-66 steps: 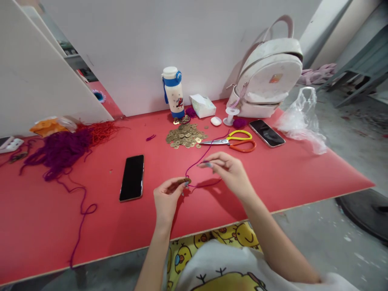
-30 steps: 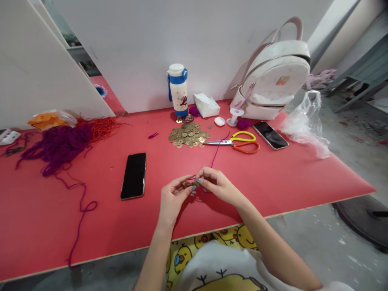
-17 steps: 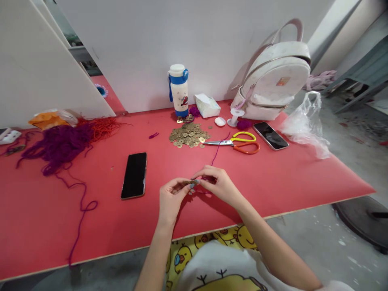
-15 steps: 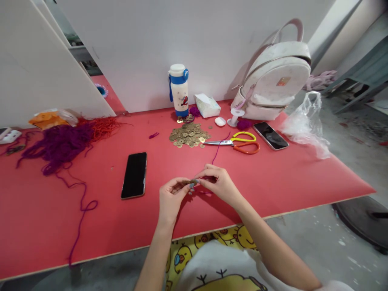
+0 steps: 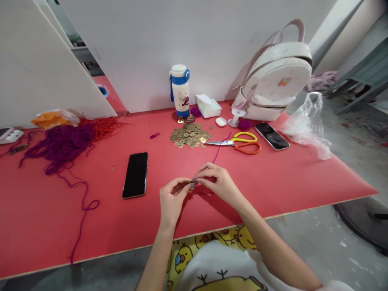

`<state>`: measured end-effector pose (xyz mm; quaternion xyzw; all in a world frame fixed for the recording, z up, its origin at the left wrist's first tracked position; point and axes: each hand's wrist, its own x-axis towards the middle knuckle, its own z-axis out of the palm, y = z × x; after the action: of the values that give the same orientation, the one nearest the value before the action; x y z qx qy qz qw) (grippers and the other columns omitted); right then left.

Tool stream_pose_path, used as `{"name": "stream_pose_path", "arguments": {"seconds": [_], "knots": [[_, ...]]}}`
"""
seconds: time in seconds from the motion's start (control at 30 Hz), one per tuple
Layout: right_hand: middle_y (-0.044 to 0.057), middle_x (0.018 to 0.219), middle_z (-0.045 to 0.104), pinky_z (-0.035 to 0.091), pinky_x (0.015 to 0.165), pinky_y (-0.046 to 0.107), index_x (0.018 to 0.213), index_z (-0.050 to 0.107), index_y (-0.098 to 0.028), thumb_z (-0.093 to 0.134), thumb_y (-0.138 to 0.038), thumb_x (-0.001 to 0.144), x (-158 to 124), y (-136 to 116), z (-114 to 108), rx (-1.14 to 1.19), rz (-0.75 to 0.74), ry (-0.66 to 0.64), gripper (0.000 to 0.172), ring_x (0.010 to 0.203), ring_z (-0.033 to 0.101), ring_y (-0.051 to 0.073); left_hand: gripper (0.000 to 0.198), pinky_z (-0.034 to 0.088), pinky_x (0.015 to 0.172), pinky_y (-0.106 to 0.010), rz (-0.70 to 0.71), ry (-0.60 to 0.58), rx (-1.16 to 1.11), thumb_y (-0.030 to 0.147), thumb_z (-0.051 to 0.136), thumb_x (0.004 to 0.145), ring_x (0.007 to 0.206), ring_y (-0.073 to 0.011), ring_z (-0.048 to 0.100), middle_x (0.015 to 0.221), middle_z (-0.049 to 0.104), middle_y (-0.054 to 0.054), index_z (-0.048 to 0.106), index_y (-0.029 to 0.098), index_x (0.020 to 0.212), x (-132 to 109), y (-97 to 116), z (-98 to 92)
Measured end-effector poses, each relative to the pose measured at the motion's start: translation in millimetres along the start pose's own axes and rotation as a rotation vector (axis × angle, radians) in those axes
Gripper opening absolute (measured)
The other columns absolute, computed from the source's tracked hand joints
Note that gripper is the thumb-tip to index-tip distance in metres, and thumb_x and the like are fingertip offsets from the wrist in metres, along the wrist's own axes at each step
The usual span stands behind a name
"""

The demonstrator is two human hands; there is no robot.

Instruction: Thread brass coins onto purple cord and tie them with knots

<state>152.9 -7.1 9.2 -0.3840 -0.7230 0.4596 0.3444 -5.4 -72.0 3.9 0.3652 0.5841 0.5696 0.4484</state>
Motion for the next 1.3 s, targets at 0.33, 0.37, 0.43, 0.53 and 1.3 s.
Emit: {"name": "stream_pose_path", "arguments": {"seconds": [0.33,0.37,0.43,0.53,1.3], "knots": [[0.003,0.072,0.07,0.044,0.058,0.026,0.085,0.071,-0.017,0.06,-0.025,0.079,0,8,6,0.16,0.168,0.064,0.014,0.061,0.058,0.014,0.037,0.056,0.07,-0.02,-0.048,0.048,-0.056,0.022,0.078,0.069,0.074,-0.0126,0.069,0.076,0.072,0.0,0.07,0.019,0.106,3,-2,-3.4],[0.004,0.072,0.07,0.044,0.058,0.026,0.084,0.071,-0.017,0.06,-0.025,0.079,0,9,6,0.173,0.164,0.064,0.014,0.061,0.058,0.014,0.039,0.055,0.068,-0.019,-0.059,0.05,-0.074,0.023,0.079,0.069,0.072,-0.0122,0.068,0.075,0.071,0.0,0.069,0.018,0.107,3,-2,-3.5],[0.004,0.073,0.069,0.045,0.059,0.027,0.083,0.07,-0.017,0.061,-0.027,0.079,0,10,6,0.22,0.162,0.066,0.014,0.063,0.059,0.014,0.04,0.054,0.067,-0.018,-0.077,0.045,-0.107,0.023,0.08,0.068,0.071,-0.012,0.068,0.074,0.071,0.0,0.069,0.018,0.105,3,-1,-3.5],[0.003,0.073,0.068,0.045,0.059,0.026,0.082,0.068,-0.017,0.064,-0.032,0.079,1,13,6,0.327,0.171,0.054,0.016,0.063,0.058,0.014,0.039,0.054,0.067,-0.018,-0.096,0.044,-0.141,0.024,0.081,0.066,0.072,-0.012,0.068,0.075,0.071,0.0,0.069,0.017,0.102,3,-1,-3.5],[-0.002,0.062,0.059,0.039,0.051,0.023,0.078,0.063,-0.016,0.075,-0.05,0.073,3,12,11,0.544,0.291,-0.048,0.036,0.051,0.05,0.009,0.02,0.059,0.077,-0.028,-0.072,0.049,-0.102,0.022,0.08,0.062,0.078,-0.0185,0.072,0.08,0.077,-0.007,0.073,0.016,0.08,3,-4,-2.3]]}}
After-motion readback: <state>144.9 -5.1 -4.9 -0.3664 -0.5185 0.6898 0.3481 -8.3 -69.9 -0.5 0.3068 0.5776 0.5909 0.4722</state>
